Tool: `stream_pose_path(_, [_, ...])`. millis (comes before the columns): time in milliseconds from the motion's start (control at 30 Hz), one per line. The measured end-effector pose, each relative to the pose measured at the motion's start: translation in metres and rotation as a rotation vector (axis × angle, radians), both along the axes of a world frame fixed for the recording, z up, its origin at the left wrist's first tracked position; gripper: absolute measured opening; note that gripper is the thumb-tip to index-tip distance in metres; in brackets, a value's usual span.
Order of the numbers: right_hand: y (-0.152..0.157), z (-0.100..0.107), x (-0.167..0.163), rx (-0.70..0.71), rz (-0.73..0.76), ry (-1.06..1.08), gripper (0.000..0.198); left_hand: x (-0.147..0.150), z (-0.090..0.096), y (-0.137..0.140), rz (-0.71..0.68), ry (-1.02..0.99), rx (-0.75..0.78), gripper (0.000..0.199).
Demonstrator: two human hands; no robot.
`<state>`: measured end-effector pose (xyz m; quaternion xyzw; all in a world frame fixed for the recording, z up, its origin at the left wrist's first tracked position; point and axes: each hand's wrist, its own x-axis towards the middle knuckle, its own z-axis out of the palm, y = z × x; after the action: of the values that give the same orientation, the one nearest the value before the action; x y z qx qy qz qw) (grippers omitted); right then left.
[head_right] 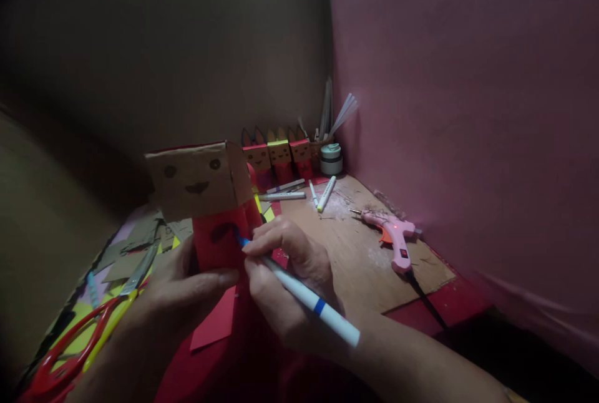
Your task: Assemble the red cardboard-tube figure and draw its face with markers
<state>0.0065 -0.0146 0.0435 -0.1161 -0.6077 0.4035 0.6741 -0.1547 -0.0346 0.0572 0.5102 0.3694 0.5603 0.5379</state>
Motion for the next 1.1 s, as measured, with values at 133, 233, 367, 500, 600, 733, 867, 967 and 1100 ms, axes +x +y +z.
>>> stream_pose_path(133, [0.0017,-0.0026,0.0025,-0.015,0.011,-0.02,0.025,-0.0003,-0.0012,-0.0001,0.02,-0.002,-0.012,0.044])
stream_pose_path(233, [0.0025,-0.0038,0.0034,-0.022,0.035,-0.023,0.026,-0.0006,-0.0026,-0.0002,0.033,-0.007,-0.012,0.046])
stream_pose_path(367, [0.0025,-0.0031,0.0022,-0.021,0.026,-0.01,0.026,0.0004,-0.0005,0.0005,0.003,-0.017,-0.006,0.043])
stream_pose_path(500, [0.0025,-0.0007,0.0019,0.003,0.014,0.002,0.024,0.0017,0.0016,0.0015,-0.005,-0.008,-0.005,0.042])
stream_pose_path(600, [0.0022,0.0,0.0035,0.006,0.006,-0.027,0.024,0.0016,0.0008,0.0014,-0.002,-0.006,-0.006,0.043])
stream_pose_path(733, [0.0021,-0.0011,0.0045,0.012,0.017,-0.029,0.023,-0.0001,-0.0016,0.0009,0.035,0.0,-0.023,0.046])
stream_pose_path(867, [0.0031,-0.0033,0.0034,0.02,0.029,-0.02,0.023,-0.0016,-0.0036,0.0015,0.051,0.016,-0.01,0.044])
stream_pose_path(967, [0.0033,-0.0039,0.0031,0.029,0.035,-0.011,0.023,-0.0012,-0.004,0.0023,0.042,0.017,-0.009,0.046])
stream_pose_path(1100, [0.0019,-0.0026,0.0034,-0.01,0.019,-0.021,0.023,0.0006,-0.0031,0.0031,0.019,-0.007,-0.001,0.046])
